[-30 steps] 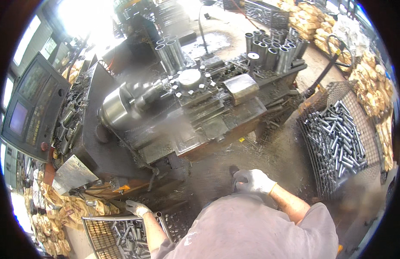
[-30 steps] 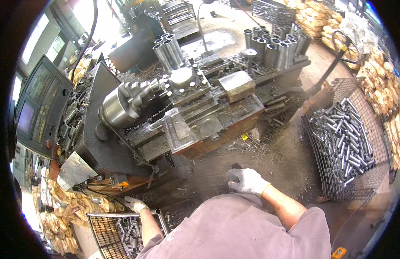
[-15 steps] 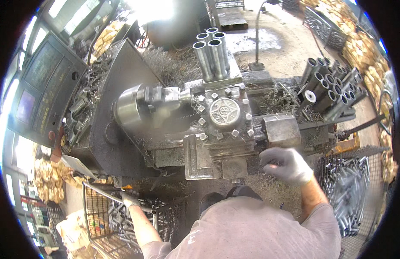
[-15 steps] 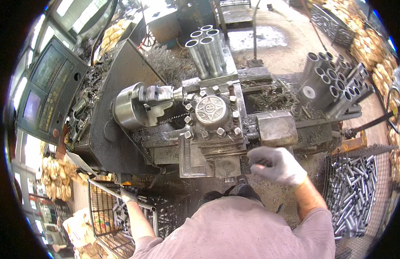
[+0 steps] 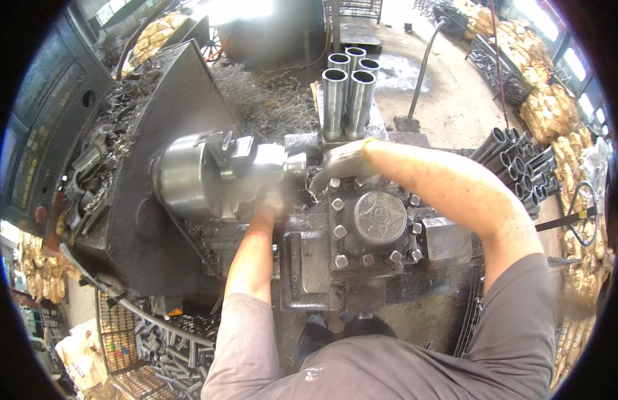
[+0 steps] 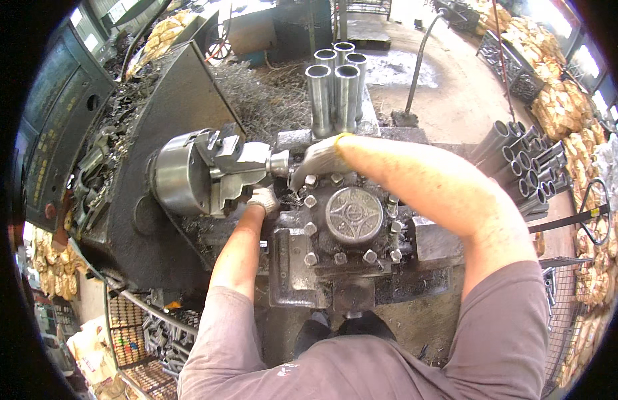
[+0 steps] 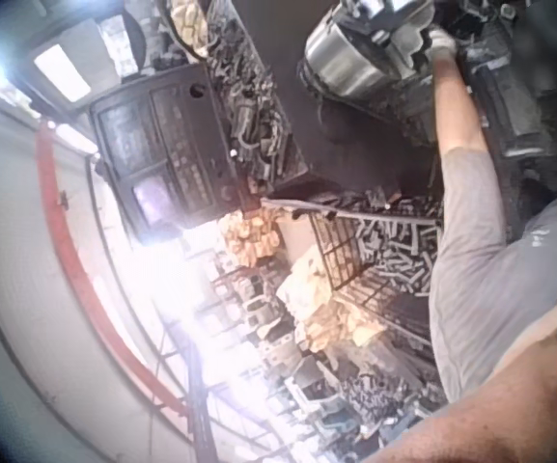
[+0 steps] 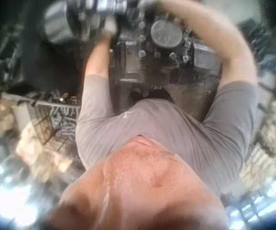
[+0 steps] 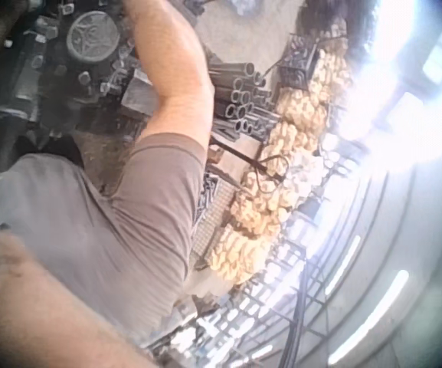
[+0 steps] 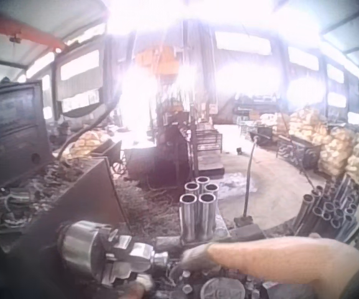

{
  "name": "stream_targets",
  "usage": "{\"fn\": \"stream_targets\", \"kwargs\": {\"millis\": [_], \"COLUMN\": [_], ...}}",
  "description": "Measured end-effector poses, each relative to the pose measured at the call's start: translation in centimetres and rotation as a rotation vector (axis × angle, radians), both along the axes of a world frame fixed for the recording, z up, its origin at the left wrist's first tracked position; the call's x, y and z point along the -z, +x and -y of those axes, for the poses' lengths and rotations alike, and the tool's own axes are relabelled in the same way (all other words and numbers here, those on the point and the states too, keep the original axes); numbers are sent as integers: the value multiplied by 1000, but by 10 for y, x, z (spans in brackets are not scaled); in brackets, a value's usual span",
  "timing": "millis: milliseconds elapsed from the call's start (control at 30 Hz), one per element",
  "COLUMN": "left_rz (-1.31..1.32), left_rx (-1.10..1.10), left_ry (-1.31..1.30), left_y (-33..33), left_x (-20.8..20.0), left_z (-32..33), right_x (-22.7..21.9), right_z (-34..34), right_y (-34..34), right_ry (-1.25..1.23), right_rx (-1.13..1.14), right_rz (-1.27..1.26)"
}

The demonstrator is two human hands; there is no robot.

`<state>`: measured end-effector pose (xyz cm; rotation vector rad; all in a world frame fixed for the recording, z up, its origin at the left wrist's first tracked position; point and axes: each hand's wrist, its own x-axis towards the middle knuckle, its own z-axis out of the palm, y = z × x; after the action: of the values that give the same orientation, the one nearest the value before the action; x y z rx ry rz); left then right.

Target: The person operates a metal turning lathe, repeatedly loading cylindrical metal blanks into the chuck, starting the machine, and removing finished parts. The finished parts are placed into a wire basket nearby.

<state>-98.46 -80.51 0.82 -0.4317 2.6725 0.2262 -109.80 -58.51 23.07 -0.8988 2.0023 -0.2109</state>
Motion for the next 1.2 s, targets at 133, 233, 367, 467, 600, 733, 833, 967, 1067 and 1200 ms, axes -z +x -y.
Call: {"fn": "stream_targets", "kwargs": {"millis": [133, 233, 367, 467, 600, 733, 833, 967, 1067, 1200], "left_rz": [22, -106, -440, -483, -840, -1152, -1491, -1587, -958, -877], "left_rx": [-24, 13, -113, -199, -268, -544, -117, 112, -147, -150], "left_ry": [-21, -58, -93, -44, 288, 1040, 1068, -182, 207, 86], "left_y": [-29, -12, 68, 120, 183, 195, 171, 104, -6, 41], "left_x": [31, 25, -62, -110, -141, -252, -315, -358, -314, -278], "left_z": [-8, -17, -56, -62, -29, -52, -48, 22, 107, 50], "right_x": [-15, -18, -32, -39, -54, -128, -153, -168, -131, -93], "right_z": [5, 4, 18, 0, -54, -104, -101, -4, 49, 19], "right_y": [19, 17, 30, 22, -19, 15, 35, 17, -74, 4], "right_ry": [22, 67, 26, -117, -650, -1060, -1752, -2219, -788, -766], "right_rx": [59, 88, 22, 194, 770, 779, 557, 486, 45, 40], "right_rz": [-36, 6, 180, 105, 454, -48, -627, -1256, -799, -820]}}
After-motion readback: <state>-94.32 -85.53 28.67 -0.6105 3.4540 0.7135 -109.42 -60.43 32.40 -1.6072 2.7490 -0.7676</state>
